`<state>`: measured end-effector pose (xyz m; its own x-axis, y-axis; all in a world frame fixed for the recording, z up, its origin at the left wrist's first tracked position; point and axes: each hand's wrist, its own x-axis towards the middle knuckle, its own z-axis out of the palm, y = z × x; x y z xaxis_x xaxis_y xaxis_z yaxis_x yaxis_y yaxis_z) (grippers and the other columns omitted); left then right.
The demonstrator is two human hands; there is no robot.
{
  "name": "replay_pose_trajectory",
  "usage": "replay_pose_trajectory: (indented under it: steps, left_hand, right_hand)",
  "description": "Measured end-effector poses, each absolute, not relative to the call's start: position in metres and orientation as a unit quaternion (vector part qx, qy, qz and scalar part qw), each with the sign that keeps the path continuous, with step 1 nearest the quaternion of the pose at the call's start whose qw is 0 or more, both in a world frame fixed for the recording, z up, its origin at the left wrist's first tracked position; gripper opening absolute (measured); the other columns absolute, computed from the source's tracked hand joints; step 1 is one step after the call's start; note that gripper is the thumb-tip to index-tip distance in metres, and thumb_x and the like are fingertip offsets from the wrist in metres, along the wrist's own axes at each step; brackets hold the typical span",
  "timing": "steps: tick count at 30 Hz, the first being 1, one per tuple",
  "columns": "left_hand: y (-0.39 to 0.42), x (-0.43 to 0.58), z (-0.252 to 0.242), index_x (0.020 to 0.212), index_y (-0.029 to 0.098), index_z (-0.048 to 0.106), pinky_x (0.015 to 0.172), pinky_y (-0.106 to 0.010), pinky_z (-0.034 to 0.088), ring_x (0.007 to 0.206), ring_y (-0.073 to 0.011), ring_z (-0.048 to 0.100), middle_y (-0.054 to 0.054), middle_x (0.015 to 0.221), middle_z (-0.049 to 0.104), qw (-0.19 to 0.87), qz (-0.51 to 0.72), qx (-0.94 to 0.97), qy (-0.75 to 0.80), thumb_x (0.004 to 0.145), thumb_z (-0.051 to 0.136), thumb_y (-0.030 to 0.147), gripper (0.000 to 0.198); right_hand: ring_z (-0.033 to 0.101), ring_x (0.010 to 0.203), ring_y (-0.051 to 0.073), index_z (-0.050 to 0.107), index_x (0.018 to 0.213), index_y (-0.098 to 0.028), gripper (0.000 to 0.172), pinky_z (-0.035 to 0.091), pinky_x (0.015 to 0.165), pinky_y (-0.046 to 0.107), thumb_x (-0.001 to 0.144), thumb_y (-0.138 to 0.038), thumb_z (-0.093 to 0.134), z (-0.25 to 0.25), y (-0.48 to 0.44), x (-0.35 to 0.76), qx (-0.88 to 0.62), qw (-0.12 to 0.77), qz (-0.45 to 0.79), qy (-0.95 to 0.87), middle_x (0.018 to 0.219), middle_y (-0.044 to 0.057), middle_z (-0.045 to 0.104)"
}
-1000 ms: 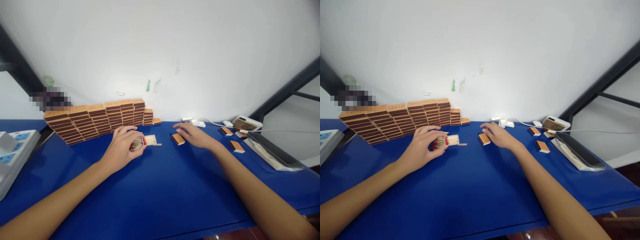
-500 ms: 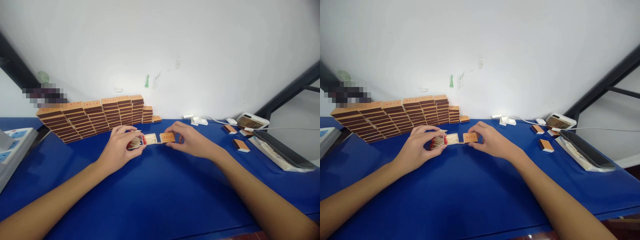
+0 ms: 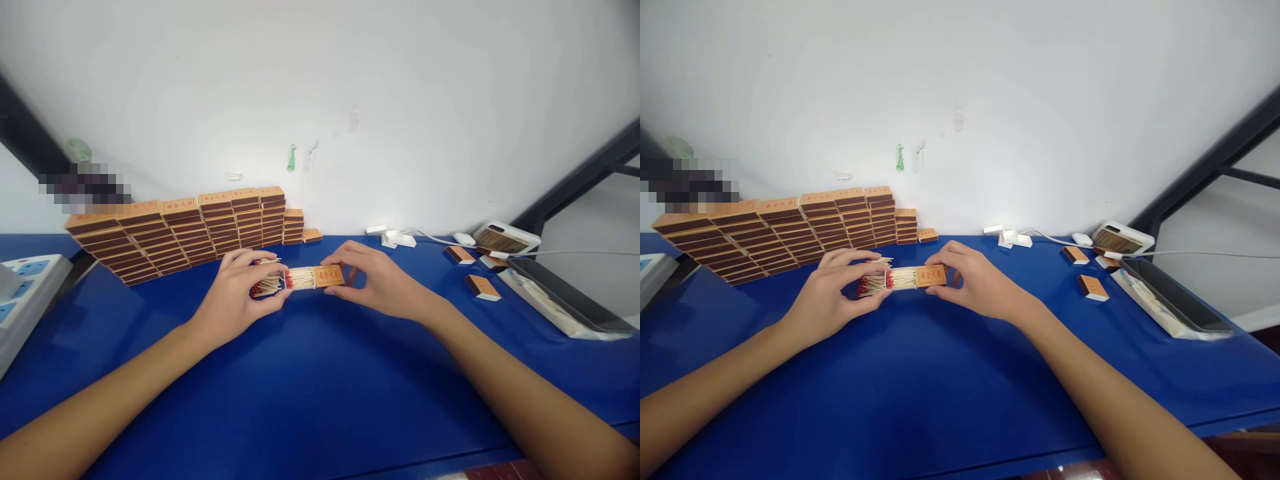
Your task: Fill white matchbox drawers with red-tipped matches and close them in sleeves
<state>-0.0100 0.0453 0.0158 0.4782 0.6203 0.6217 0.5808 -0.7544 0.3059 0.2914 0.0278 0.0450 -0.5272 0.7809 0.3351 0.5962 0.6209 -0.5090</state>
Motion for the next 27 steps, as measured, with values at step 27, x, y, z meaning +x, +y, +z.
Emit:
replay_pose_trajectory:
  steps: [27]
  left_hand:
    - [0.042, -0.008, 0.014, 0.116, 0.032, 0.080, 0.113, -0.050, 0.055, 0.129, -0.0300, 0.069, -0.005, 0.131, 0.076, 0.105, 0.354, 0.870, 0.326, 0.086, 0.087, 0.052, 0.036]
  right_hand:
    - [0.071, 0.107, 0.024, 0.070, 0.141, -0.026, 0.043, 0.062, 0.095, 0.043, 0.099, -0.033, 0.077, 0.038, 0.011, 0.266, -0.347, 0.306, 0.174, -0.869, 0.124, 0.010, 0.071]
